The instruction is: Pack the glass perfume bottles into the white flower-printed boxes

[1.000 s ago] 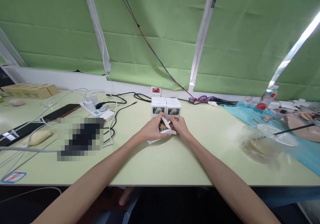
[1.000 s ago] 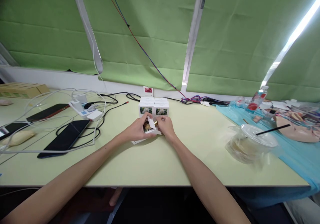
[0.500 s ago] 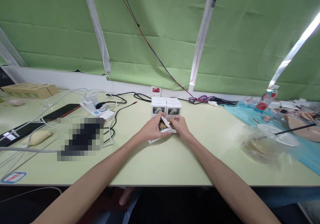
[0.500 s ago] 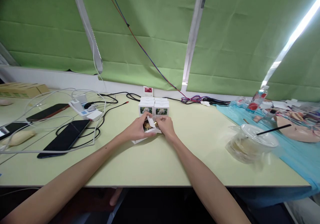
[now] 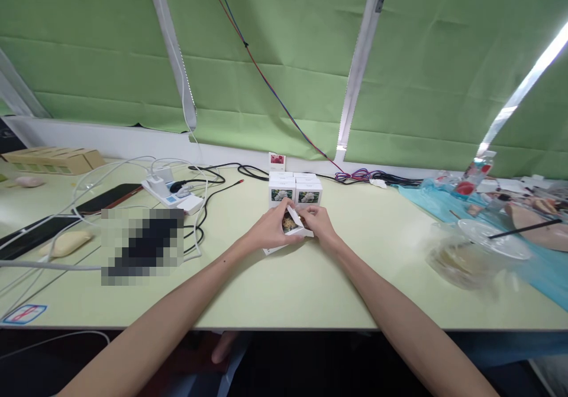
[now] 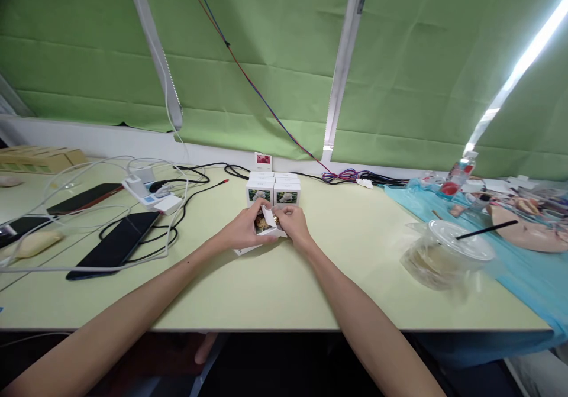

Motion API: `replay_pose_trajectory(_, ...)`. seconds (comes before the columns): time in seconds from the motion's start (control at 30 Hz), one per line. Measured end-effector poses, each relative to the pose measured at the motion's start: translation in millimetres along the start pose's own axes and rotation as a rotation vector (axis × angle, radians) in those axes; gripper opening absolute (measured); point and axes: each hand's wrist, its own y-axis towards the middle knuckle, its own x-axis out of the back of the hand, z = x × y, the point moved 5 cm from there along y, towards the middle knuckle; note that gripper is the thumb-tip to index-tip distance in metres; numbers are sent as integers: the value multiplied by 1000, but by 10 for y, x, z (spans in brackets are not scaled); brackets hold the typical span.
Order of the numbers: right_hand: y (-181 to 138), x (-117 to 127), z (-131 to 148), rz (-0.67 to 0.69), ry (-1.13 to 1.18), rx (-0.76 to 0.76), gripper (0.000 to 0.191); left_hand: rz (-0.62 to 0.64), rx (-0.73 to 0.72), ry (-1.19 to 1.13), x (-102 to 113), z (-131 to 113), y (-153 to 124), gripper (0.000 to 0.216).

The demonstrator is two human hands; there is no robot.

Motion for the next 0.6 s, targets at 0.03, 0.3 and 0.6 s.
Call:
replay_pose_trajectory(0.03, 2, -1, 0, 1, 5, 0, 41, 1, 6, 3, -1, 3, 0, 64)
replay_pose_trajectory(0.3, -38, -48, 41, 66, 53, 14, 41, 19, -16, -23, 7, -7, -2, 64)
replay_pose_trajectory(0.6, -41, -68, 52, 87, 66, -12, 40, 3, -18, -13, 6, 10, -2, 65)
